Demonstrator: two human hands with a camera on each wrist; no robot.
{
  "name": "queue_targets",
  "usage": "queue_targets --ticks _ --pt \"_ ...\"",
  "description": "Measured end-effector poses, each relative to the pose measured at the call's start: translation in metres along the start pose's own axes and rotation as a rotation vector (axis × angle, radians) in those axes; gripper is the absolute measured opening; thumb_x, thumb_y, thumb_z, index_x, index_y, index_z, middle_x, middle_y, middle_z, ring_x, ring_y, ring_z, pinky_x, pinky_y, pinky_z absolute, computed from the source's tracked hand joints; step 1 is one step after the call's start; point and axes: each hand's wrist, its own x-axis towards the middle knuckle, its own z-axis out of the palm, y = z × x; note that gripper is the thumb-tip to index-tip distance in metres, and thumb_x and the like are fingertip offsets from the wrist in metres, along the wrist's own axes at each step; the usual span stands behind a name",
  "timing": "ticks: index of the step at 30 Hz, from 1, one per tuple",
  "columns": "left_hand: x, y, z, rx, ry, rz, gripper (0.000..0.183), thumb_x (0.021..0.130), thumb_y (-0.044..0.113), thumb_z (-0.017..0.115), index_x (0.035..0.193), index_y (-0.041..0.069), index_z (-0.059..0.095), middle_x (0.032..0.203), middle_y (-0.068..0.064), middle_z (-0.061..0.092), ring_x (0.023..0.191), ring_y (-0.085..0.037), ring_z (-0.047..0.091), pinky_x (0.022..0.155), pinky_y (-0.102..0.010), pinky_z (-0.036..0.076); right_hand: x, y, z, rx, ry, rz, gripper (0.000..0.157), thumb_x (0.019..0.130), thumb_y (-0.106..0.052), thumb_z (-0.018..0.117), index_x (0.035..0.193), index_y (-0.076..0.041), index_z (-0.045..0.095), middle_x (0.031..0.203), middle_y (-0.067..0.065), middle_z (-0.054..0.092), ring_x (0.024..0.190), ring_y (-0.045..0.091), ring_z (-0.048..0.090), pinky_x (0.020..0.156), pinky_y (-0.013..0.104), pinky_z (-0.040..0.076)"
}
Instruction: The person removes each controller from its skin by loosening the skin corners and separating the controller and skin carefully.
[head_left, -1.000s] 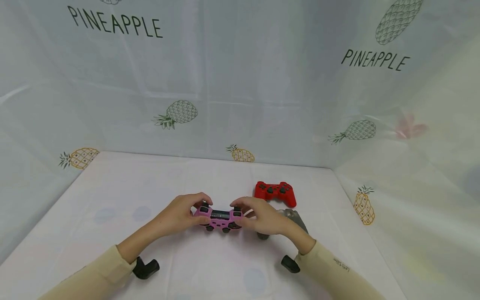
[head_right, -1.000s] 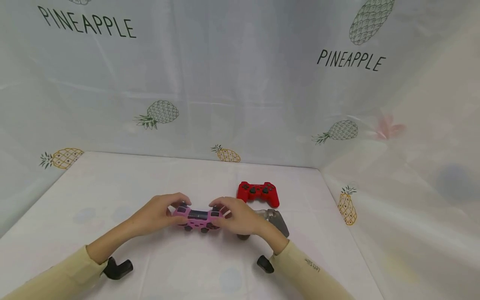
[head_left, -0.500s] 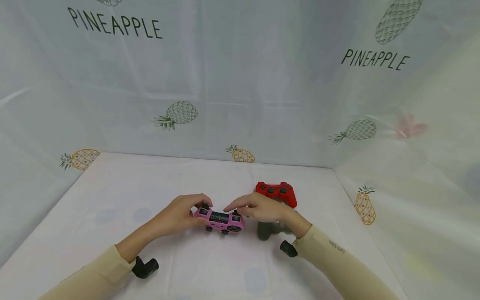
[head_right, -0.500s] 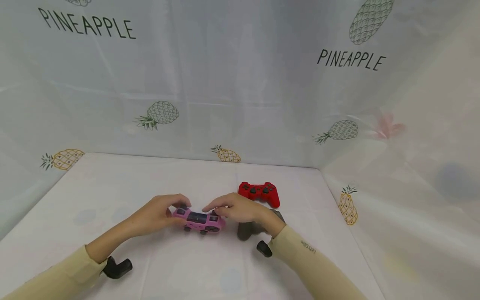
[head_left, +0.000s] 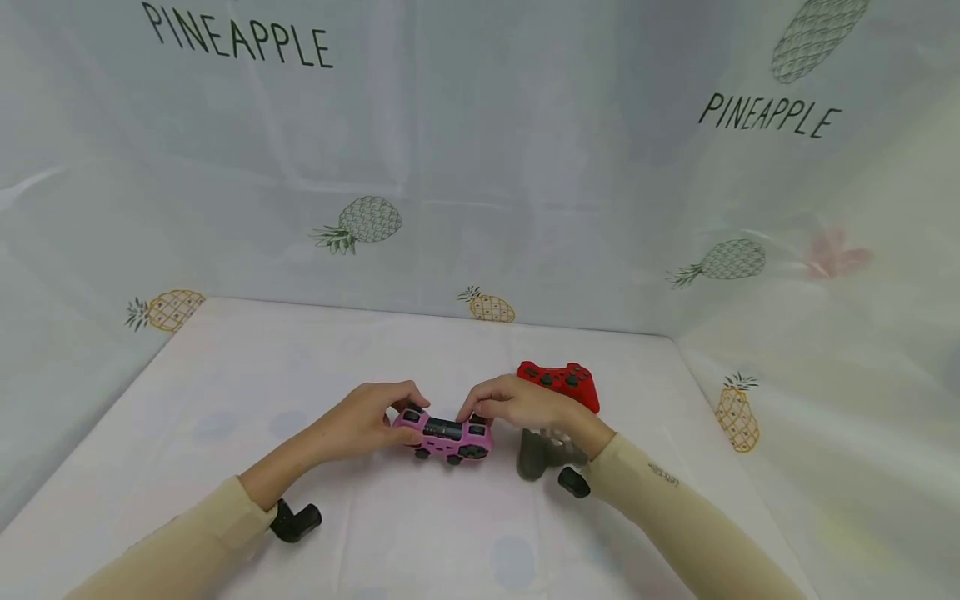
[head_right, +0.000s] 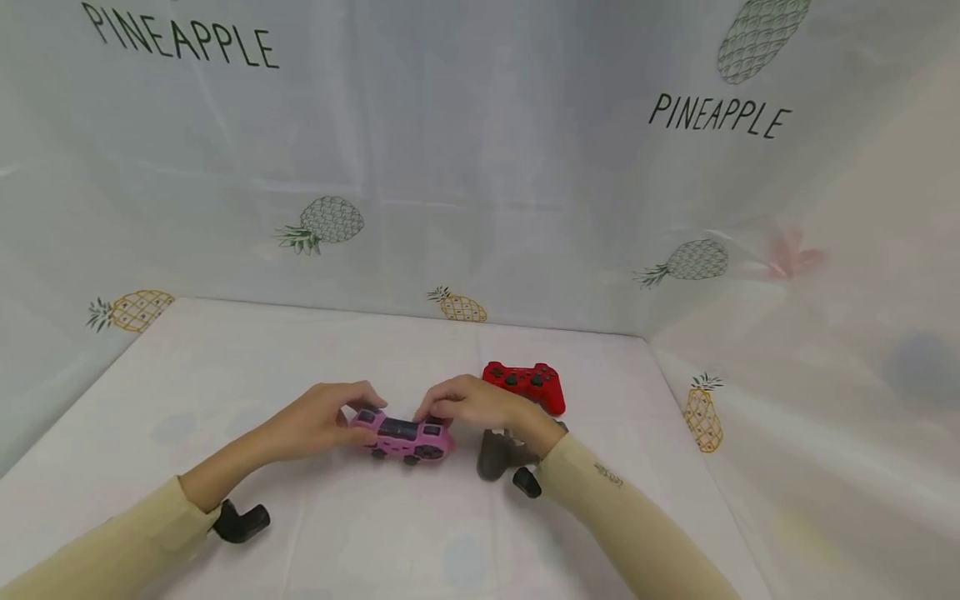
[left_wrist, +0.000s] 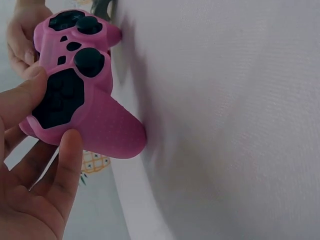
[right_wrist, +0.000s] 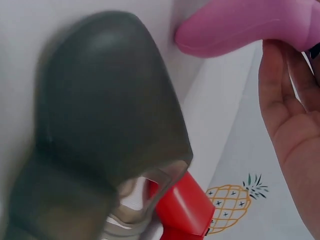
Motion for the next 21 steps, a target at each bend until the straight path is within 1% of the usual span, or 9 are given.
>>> queue_targets --ticks 3,8,11,12,14,17,18,19,21 --pt "0.002 -0.002 -0.001 -0.003 -0.007 0.000 0.040 0.092 0.033 0.085 0.125 0.017 0.068 0.108 0.008 0.072 0.091 -0.009 0.065 0.075 -0.028 0.057 0.007 0.001 -0.005 -0.024 -0.022 -0.018 0.036 0.108 -0.014 0.045 0.117 -0.021 0.079 0.122 -0.008 0.075 0.110 0.014 0.068 0.101 0.037 0.052" --pt "0.005 -0.003 -0.003 -0.008 -0.019 0.001 0.042 0.093 0.035 0.085 0.127 0.016 0.069 0.105 0.009 0.071 0.089 -0.009 0.065 0.074 -0.028 0.058 0.017 0.000 -0.016 -0.064 -0.104 -0.031 0.034 0.109 -0.008 0.049 0.117 -0.019 0.081 0.119 -0.008 0.076 0.105 0.013 0.071 0.096 0.032 0.056" --pt "0.006 -0.003 -0.003 -0.011 -0.028 0.005 0.043 0.093 0.036 0.084 0.127 0.015 0.069 0.105 0.009 0.071 0.089 -0.010 0.065 0.074 -0.028 0.058 0.021 -0.001 -0.023 -0.090 -0.172 -0.049 0.033 0.108 -0.001 0.053 0.117 -0.016 0.081 0.117 -0.007 0.077 0.100 0.012 0.072 0.090 0.028 0.057" --pt "0.006 -0.003 -0.004 -0.014 -0.029 0.006 0.043 0.093 0.036 0.085 0.127 0.014 0.069 0.105 0.009 0.071 0.089 -0.011 0.065 0.074 -0.028 0.058 0.023 -0.002 -0.025 -0.097 -0.192 -0.053 0.033 0.107 0.002 0.054 0.117 -0.015 0.081 0.116 -0.006 0.077 0.097 0.013 0.072 0.085 0.027 0.057" --pt "0.006 -0.004 -0.004 -0.017 -0.029 0.006 0.043 0.092 0.035 0.085 0.126 0.015 0.069 0.105 0.009 0.071 0.089 -0.011 0.065 0.073 -0.028 0.058 0.028 -0.005 -0.028 -0.115 -0.228 -0.062 0.033 0.105 0.005 0.057 0.115 -0.014 0.081 0.113 -0.006 0.078 0.093 0.013 0.073 0.080 0.025 0.056" --pt "0.005 -0.005 -0.004 -0.015 -0.028 0.010 0.042 0.092 0.033 0.086 0.126 0.015 0.069 0.104 0.009 0.072 0.088 -0.011 0.065 0.073 -0.028 0.058 0.037 -0.007 -0.031 -0.137 -0.267 -0.067 0.024 0.104 0.001 0.064 0.110 -0.013 0.082 0.106 -0.007 0.079 0.088 0.011 0.072 0.077 0.025 0.057" --pt "0.005 -0.005 -0.004 -0.012 -0.028 0.011 0.042 0.091 0.033 0.086 0.125 0.015 0.070 0.104 0.009 0.072 0.088 -0.010 0.065 0.073 -0.028 0.057 0.040 -0.008 -0.031 -0.139 -0.277 -0.062 0.020 0.103 -0.001 0.067 0.107 -0.013 0.082 0.103 -0.007 0.079 0.086 0.010 0.072 0.078 0.025 0.058" --pt "0.005 -0.005 -0.003 -0.008 -0.028 0.012 0.042 0.091 0.034 0.086 0.126 0.016 0.070 0.103 0.010 0.072 0.087 -0.010 0.065 0.073 -0.027 0.057 0.042 -0.008 -0.031 -0.145 -0.285 -0.056 0.016 0.102 -0.004 0.070 0.105 -0.013 0.082 0.101 -0.007 0.079 0.086 0.008 0.071 0.081 0.026 0.059" --pt "0.006 -0.005 -0.002 -0.003 -0.029 0.014 0.042 0.091 0.034 0.086 0.126 0.016 0.070 0.104 0.010 0.072 0.087 -0.010 0.065 0.073 -0.027 0.057 0.047 -0.008 -0.031 -0.148 -0.300 -0.037 0.009 0.100 -0.009 0.074 0.101 -0.013 0.082 0.096 -0.007 0.078 0.084 0.007 0.069 0.081 0.027 0.060"
